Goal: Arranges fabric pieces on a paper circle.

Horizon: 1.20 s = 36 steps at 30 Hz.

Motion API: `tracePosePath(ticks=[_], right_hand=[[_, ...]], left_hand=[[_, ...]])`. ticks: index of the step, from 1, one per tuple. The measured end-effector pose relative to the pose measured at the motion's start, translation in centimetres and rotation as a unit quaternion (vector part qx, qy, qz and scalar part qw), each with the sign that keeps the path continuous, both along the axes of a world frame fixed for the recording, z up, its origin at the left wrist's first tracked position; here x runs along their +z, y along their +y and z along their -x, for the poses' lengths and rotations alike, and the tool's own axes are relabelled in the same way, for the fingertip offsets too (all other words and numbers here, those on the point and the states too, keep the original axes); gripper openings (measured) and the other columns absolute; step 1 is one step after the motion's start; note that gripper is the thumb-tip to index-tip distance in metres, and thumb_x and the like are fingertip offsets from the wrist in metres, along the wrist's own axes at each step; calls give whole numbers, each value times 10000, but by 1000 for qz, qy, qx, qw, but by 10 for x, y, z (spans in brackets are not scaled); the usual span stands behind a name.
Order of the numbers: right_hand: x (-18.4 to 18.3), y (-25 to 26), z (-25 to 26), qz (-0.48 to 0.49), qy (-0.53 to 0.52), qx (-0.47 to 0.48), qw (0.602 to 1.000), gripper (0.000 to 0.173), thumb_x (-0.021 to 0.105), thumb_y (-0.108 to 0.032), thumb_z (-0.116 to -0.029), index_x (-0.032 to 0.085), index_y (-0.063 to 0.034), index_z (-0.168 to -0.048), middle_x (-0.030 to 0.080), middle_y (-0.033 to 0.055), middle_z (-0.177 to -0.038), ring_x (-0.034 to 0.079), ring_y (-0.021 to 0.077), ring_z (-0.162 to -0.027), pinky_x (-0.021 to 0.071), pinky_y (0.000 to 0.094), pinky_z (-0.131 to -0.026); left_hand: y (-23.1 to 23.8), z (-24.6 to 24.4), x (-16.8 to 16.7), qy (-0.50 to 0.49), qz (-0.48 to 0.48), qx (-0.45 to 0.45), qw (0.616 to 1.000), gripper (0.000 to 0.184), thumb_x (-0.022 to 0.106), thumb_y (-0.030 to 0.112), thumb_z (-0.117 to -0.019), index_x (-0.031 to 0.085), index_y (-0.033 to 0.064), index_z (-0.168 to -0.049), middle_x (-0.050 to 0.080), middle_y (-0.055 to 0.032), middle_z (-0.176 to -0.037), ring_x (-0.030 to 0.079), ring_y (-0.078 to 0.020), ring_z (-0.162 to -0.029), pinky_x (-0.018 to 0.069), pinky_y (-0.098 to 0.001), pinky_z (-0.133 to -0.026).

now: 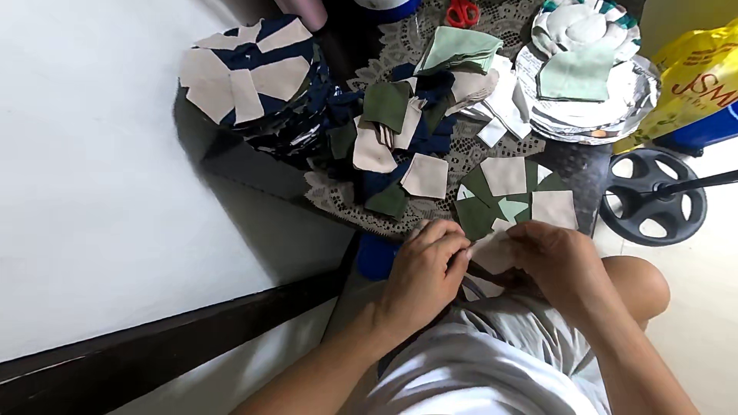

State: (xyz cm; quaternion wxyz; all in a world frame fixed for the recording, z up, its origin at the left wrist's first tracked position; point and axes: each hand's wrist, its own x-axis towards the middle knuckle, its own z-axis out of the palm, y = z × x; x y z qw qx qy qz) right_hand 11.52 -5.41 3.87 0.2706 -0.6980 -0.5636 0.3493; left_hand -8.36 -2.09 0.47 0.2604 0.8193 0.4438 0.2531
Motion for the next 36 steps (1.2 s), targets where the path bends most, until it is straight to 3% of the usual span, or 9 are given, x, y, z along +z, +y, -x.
tracePosePath(ticks=[6,16,36], right_hand=[[-1,14,-2,-9,-71,18,997,40,705,-88,-941,745,-92,-934,698,11,-776,629,62,-671,516,268,-628],[-14,15,1,-26,-124,30,992,63,691,-122,-956,751,-102,-956,712,56,-812,687,223,-723,548,500,-648],[-13,15,4,-43,-166,41,984,47,709,-111,-934,756,-103,-937,706,64,-826,681,252,-724,522,514,-615]], left_hand=[[14,-4,-7,18,-21,5,1000,145,690,218,-927,760,107,-865,708,-66,-1066,668,-207,-977,548,-385,-845],[22,-4,-6,33,-15,2,999,131,684,177,-913,755,105,-830,700,-68,-1080,650,-210,-1016,535,-373,-858],[27,-9,0,73,-14,7,997,87,720,128,-870,746,100,-792,692,-73,-1029,653,-230,-958,536,-390,-791]])
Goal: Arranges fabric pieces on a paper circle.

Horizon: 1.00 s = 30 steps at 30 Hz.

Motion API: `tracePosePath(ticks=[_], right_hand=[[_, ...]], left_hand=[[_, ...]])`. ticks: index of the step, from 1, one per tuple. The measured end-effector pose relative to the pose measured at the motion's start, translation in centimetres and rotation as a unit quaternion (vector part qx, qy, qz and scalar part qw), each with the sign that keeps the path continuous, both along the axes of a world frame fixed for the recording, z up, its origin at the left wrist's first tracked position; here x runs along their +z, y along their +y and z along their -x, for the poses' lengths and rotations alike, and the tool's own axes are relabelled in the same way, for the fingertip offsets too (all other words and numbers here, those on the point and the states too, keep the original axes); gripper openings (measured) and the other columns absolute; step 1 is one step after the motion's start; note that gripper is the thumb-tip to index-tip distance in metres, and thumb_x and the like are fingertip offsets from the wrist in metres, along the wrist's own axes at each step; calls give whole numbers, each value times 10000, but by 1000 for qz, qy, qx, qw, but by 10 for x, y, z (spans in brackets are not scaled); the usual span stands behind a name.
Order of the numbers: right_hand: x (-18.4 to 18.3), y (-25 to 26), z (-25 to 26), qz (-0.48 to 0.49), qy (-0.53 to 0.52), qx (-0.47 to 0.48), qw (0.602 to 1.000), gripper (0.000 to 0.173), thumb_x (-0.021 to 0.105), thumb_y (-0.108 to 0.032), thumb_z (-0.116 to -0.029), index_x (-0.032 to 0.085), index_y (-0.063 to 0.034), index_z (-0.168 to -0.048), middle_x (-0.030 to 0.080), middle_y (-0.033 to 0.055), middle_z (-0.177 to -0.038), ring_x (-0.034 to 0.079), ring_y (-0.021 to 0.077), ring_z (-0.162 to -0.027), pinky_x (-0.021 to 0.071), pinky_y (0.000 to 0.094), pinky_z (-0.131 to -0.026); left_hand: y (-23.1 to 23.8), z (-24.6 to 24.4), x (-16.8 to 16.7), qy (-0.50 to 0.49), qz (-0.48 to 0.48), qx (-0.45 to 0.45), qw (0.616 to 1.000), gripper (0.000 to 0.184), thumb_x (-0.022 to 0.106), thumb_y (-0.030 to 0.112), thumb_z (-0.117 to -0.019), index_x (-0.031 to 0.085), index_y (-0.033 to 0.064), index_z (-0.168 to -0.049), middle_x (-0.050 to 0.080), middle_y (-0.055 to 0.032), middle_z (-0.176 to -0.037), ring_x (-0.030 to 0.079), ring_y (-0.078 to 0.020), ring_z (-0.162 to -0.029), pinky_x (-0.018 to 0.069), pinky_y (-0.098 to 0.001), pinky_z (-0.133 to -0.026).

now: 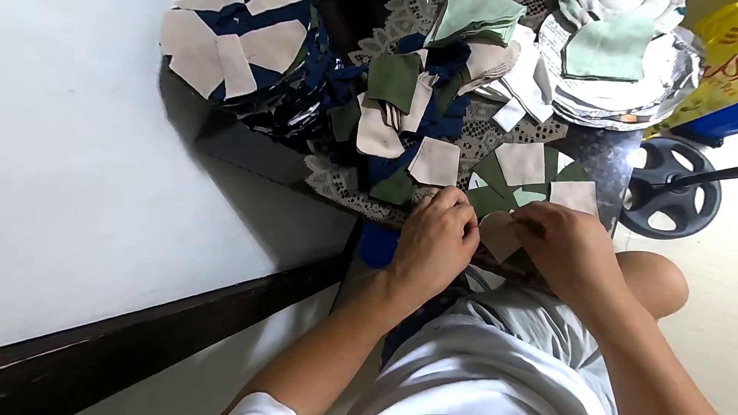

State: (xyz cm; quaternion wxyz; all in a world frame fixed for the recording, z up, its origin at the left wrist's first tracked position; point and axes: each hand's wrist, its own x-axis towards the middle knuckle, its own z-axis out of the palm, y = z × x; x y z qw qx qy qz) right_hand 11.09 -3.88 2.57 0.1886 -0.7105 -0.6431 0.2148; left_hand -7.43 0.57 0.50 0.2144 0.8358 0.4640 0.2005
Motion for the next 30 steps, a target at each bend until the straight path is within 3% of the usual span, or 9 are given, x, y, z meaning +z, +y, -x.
tracePosePath(ticks=[19,22,25,28,30], right_hand=[[-3,2,2,-25,-28,13,999,33,724,-90,-911,750,-95,-933,694,77,-819,680,269,-710,515,509,-586],[-5,-2,2,-80,-48,16,996,129,706,-90,-917,737,-86,-1042,671,122,-912,668,334,-818,521,524,-640],[-11,-11,-1,-146,-53,33,987,151,633,-96,-933,746,-82,-1032,668,148,-999,640,369,-921,500,520,-704],[-19,-19,-2,-153,-73,49,984,190,617,-118,-945,777,-104,-1047,665,163,-1060,622,393,-966,479,534,-722],[-24,-20,-4,-137,-76,50,986,211,607,-149,-963,776,-132,-1088,661,148,-1069,620,384,-986,482,537,-741]], left_hand=[[0,1,2,11,13,-9,1000,80,722,118,-859,738,94,-784,685,-79,-1058,642,-249,-980,529,-411,-794],[0,0,3,15,22,-4,1000,61,733,113,-854,742,87,-800,685,-84,-1067,645,-252,-974,534,-422,-803],[0,0,3,13,18,-1,1000,67,733,117,-856,746,88,-797,686,-86,-1058,649,-248,-959,537,-421,-793],[-1,-1,1,12,8,2,1000,73,731,135,-865,730,93,-805,682,-80,-1034,649,-240,-939,536,-415,-782],[-1,-1,1,7,6,3,1000,71,747,132,-867,707,74,-870,684,-100,-1017,664,-263,-940,546,-434,-783]])
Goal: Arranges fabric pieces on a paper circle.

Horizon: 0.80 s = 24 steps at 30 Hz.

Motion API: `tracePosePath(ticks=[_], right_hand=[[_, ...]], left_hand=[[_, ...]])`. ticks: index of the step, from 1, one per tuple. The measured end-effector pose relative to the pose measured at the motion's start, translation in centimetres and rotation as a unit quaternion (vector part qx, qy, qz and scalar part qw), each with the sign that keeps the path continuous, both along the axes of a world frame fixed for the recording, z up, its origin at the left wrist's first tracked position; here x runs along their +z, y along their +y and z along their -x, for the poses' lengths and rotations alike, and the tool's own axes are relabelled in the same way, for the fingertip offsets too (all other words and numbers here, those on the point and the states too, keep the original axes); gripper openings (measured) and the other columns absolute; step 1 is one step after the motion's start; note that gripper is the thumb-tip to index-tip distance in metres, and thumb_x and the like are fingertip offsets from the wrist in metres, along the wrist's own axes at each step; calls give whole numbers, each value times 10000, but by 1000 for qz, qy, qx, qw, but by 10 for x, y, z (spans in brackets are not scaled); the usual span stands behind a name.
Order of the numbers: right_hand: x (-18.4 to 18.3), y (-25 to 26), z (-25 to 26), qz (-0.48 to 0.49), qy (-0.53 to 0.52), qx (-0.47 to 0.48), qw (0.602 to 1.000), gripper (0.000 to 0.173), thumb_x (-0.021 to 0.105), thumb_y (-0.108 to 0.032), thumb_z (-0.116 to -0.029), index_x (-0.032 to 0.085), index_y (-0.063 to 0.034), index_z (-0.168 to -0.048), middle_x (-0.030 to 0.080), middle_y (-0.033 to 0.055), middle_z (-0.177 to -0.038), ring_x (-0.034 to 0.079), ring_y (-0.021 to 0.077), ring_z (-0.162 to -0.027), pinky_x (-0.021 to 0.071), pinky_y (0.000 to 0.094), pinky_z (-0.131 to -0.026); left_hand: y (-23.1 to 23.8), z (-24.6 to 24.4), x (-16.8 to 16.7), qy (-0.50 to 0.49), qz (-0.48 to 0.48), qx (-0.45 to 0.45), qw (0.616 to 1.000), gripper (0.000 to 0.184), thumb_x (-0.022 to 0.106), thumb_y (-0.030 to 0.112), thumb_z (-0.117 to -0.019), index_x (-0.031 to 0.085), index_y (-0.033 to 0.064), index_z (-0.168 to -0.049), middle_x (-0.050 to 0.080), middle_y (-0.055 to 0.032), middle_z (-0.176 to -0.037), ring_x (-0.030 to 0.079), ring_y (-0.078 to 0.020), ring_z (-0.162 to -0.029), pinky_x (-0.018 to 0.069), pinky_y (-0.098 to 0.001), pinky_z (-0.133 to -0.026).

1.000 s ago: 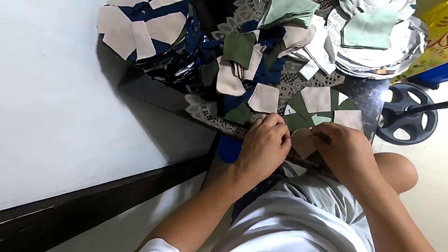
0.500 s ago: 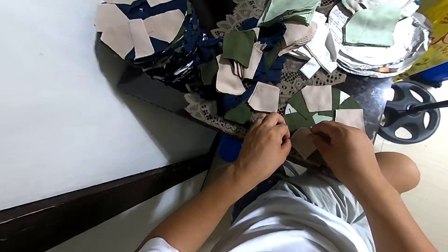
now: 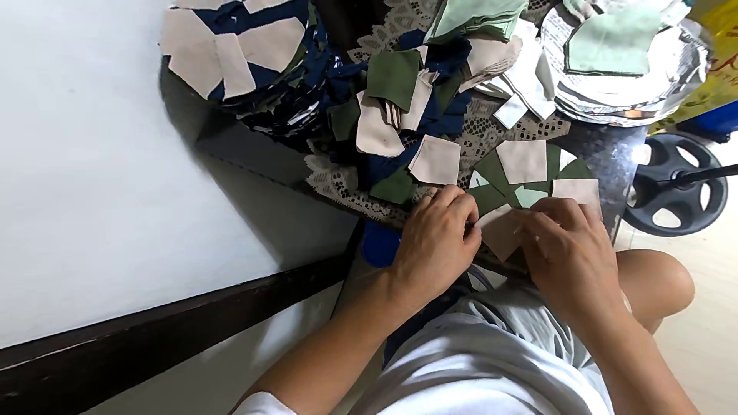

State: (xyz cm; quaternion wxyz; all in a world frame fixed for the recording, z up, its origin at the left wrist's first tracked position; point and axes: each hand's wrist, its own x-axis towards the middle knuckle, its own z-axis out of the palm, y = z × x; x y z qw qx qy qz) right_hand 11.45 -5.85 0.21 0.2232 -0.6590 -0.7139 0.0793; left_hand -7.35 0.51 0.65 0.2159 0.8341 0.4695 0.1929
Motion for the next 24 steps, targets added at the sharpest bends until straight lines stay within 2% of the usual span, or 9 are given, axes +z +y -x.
tracePosePath(ticks=[5,8,12,15,18,19,21,23,24], right_hand=[[4,-6,-5,-9,56,-18,998,205,610,-140,-965,780,-127,-1080,670,135,-1099,625,353,-991,490,533,-779],[1,-15,-15,-37,74,-34,996,265,541,-89,-963,794,-128,-1031,677,144,-1095,628,337,-996,485,520,-799],[-8,-20,-19,-53,38,-24,998,310,537,-13,-907,805,-149,-981,686,172,-1100,632,391,-1003,469,545,-762],[-5,-21,-23,-63,63,-36,995,314,518,-15,-923,799,-127,-1010,679,176,-1137,633,372,-1000,473,537,-773],[-2,-25,-32,-95,122,-77,985,288,503,-18,-966,778,-74,-1029,673,179,-1148,640,290,-1012,507,461,-855],[-2,-26,-36,-110,143,-95,979,273,511,-18,-980,776,-61,-1032,673,179,-1149,642,249,-1037,521,400,-888],[-6,-28,-43,-132,199,-126,963,249,516,-22,-997,759,-31,-1052,657,162,-1172,624,157,-1105,510,283,-935],[-14,-29,-47,-149,269,-146,940,262,502,-13,-980,743,-16,-1083,640,118,-1194,601,96,-1127,509,224,-927],[-16,-30,-48,-156,297,-152,930,270,494,-10,-972,736,-17,-1094,631,93,-1203,598,72,-1115,517,200,-892]], left_hand=[[0,0,0,-5,-2,18,1000,166,745,64,-860,695,45,-1017,684,-125,-993,675,-287,-912,558,-452,-770],[1,2,1,-11,-3,15,1000,195,665,35,-906,697,43,-1099,692,-121,-1025,681,-269,-912,565,-441,-792],[-2,-4,-2,-51,-63,-3,997,204,562,8,-914,735,53,-1011,710,-102,-1039,689,-232,-939,568,-392,-788],[-1,-9,0,-80,-94,-18,992,243,530,-7,-907,753,62,-976,724,-93,-1044,686,-218,-969,558,-357,-803],[1,-16,0,-82,-110,-51,989,280,511,61,-972,758,44,-1103,727,-121,-1187,673,-280,-1156,544,-426,-969],[1,-21,-1,-70,-104,-73,989,313,494,135,-1021,729,30,-1199,693,-143,-1295,621,-322,-1273,497,-485,-1059],[1,-34,-3,-15,-76,-122,989,485,425,324,-1077,589,28,-1425,518,-183,-1525,414,-383,-1471,325,-590,-1181],[4,-50,-4,41,-61,-155,985,620,387,447,-1078,431,64,-1563,331,-197,-1648,226,-405,-1554,185,-637,-1222],[6,-57,-6,59,-72,-163,982,655,383,479,-1074,387,77,-1590,284,-203,-1668,182,-412,-1565,151,-645,-1225]])
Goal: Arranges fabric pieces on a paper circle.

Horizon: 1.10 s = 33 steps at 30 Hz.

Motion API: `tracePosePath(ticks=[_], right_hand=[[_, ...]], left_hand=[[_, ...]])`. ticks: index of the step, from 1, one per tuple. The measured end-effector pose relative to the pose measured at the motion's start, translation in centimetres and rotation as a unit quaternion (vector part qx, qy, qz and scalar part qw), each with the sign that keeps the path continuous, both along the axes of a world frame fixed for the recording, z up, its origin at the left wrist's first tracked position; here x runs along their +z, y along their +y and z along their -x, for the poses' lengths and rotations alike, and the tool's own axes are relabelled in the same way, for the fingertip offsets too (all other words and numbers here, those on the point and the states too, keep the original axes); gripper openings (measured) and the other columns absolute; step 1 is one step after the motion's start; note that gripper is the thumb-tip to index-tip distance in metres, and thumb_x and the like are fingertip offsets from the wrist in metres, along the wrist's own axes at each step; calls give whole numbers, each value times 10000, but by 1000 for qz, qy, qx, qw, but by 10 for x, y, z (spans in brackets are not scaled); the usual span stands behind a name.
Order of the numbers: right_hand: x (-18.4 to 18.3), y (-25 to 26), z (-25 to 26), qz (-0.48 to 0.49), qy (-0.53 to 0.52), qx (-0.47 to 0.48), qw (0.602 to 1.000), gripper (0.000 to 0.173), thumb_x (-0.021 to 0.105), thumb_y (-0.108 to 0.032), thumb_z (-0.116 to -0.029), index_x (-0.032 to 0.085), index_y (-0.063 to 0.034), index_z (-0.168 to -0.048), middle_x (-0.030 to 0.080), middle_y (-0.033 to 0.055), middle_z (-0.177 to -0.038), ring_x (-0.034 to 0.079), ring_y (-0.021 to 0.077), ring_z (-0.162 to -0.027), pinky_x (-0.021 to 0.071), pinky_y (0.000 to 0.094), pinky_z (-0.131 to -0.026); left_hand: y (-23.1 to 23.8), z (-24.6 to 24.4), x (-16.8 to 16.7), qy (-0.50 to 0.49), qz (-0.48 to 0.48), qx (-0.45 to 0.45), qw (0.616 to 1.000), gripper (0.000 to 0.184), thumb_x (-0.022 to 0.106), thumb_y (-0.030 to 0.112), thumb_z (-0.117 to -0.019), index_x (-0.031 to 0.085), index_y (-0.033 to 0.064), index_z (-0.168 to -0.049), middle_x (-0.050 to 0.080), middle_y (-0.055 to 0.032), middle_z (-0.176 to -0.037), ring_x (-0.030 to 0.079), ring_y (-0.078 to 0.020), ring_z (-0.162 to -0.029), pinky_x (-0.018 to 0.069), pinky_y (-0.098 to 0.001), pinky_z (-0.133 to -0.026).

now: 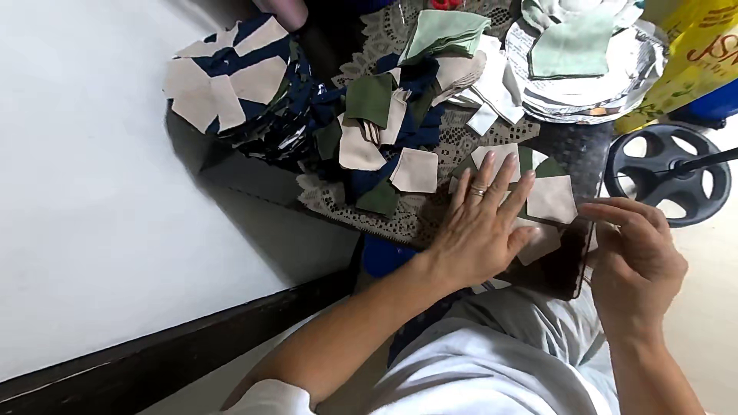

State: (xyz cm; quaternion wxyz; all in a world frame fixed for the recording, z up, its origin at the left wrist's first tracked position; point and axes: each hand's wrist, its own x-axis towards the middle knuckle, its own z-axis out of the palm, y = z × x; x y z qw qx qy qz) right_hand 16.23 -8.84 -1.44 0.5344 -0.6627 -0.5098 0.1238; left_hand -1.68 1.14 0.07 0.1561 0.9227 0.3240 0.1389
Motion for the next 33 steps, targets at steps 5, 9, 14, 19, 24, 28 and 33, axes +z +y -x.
tracePosePath(ticks=[5,9,14,19,24,28,33], right_hand=[[-9,-6,-6,-41,52,-9,998,287,481,25,-957,732,-20,-1089,641,53,-1207,610,62,-1106,530,216,-906],[-10,-5,-7,-50,70,-19,996,295,474,30,-924,724,-4,-1075,650,61,-1200,619,69,-1093,533,228,-902],[2,-7,7,18,-45,-78,996,181,589,-98,-968,748,-19,-1008,643,162,-1199,597,162,-1116,497,269,-906],[-11,-17,12,149,-34,-107,982,476,658,-395,-902,663,4,-1161,498,293,-1449,484,447,-1320,420,582,-1029],[-19,-14,20,174,67,-97,978,516,685,-309,-878,586,-29,-1300,463,236,-1498,477,364,-1345,447,519,-1020],[-20,-14,18,167,138,-83,973,529,692,-284,-880,564,-49,-1337,472,203,-1484,521,272,-1296,486,412,-994],[-20,-16,17,140,44,-83,986,596,652,-346,-892,554,0,-1368,484,265,-1476,489,354,-1337,460,483,-1009]], left_hand=[[16,-14,-20,50,-46,-2,998,698,341,551,-1064,359,118,-1610,263,-195,-1678,166,-394,-1573,92,-664,-1222],[16,-16,-20,73,-39,6,997,685,344,554,-1061,370,143,-1608,270,-182,-1678,167,-378,-1575,94,-662,-1223],[16,-16,-20,69,-38,8,997,685,371,553,-1054,381,142,-1603,287,-174,-1673,182,-378,-1572,114,-659,-1220],[17,-15,-20,63,-30,1,998,736,397,592,-1033,369,133,-1608,289,-174,-1673,185,-380,-1571,110,-659,-1222],[17,-15,-21,76,-40,2,996,760,383,614,-1024,358,134,-1612,262,-172,-1684,177,-376,-1573,110,-654,-1224],[17,-14,-20,82,-45,8,996,759,374,619,-1024,361,139,-1612,253,-170,-1687,172,-379,-1574,110,-655,-1223],[15,-14,-18,74,-29,14,997,772,397,621,-1024,346,128,-1617,245,-185,-1686,160,-385,-1575,106,-650,-1227]])
